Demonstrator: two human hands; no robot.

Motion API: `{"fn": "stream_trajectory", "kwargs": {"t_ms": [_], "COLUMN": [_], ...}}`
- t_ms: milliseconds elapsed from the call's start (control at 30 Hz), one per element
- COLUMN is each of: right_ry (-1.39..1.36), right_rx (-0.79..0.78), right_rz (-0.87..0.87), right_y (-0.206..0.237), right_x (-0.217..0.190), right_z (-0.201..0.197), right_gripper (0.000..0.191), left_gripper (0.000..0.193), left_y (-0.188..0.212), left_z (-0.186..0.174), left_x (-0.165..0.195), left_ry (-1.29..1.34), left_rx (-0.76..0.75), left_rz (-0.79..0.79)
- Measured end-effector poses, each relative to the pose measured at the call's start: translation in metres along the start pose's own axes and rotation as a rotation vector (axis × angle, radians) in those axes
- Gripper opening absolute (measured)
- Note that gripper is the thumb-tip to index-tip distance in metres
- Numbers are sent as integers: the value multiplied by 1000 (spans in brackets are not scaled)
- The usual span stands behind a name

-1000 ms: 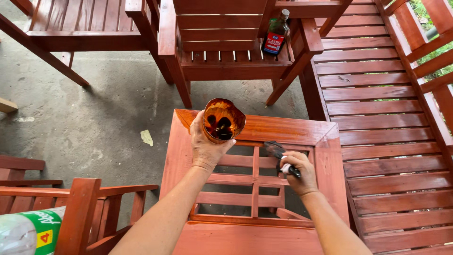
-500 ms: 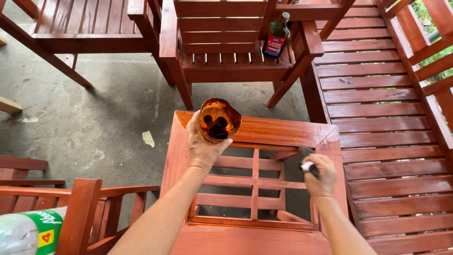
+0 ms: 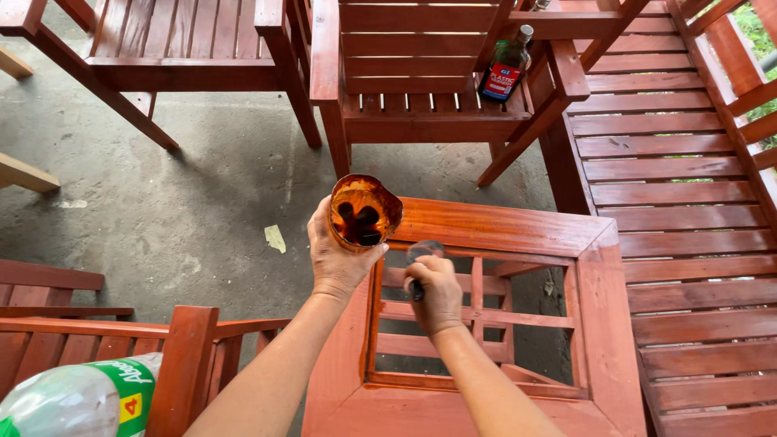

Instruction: The person applies reddish-brown wood stain to wooden furniture using a brush, holding a cut plastic bottle of stain in one hand. They first coat the legs and frame of a slatted bench, then move to a small slatted table and brush stain onto its frame and inner slats.

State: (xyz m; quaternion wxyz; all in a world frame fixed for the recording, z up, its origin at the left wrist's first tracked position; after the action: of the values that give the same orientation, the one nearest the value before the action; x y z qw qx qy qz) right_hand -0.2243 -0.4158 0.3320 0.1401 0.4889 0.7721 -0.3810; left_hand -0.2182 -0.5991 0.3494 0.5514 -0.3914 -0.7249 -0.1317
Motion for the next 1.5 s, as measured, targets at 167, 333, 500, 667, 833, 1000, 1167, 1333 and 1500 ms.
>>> {"fn": "stream_trajectory", "kwargs": {"t_ms": [167,333,500,667,833,1000,1167,1333,1500], "right_ry": [-116,-151,-153,-125,-32,63,134,252,296], "right_rx": [-64,-87,-146,-166,-158,-167,-106,-84,59], "right_rz": [-45,-57,-84,-114,-51,23,-8,52,199], "right_y": [-1,-5,-8,-6,7,15,22,22,28], "right_x": [-43,-46,-10,31,81,139,195,221,200], "right_z": [35,35,4,-32,-79,-117,-153,-185,-163], "right_gripper": [15,15,12,15,34,36,29,26,30], "left_gripper": [117,114,118,122,122,119,119,120,120], "left_y": [-10,-14,-4,9,18,32,46,58,70], "left_z": [-27,-35,-15,13,32,49,79,109,123], "left_x": [-4,-13,-18,-8,8,22,34,43,48], "left_ry": [-37,-16,17,73,-5,23,58,82,110], "left_rx": [11,9,1,-26,-17,-5,8,-1,-29], "left_rz": [-26,1,1,-7,20,-20,33,40,66]}}
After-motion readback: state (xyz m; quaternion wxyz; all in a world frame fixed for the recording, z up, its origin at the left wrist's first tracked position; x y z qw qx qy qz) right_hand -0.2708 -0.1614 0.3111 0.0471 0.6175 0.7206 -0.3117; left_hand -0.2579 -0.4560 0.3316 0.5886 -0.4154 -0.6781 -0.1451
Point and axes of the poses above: each hand's wrist, its own y-axis away from the middle knuckle, its own z-axis out of the palm, x = y × z, the point moved 1 cm from there along -y, towards the middle knuckle, and after that the axes turned 9 degrees about x, right-handed, at the moved point
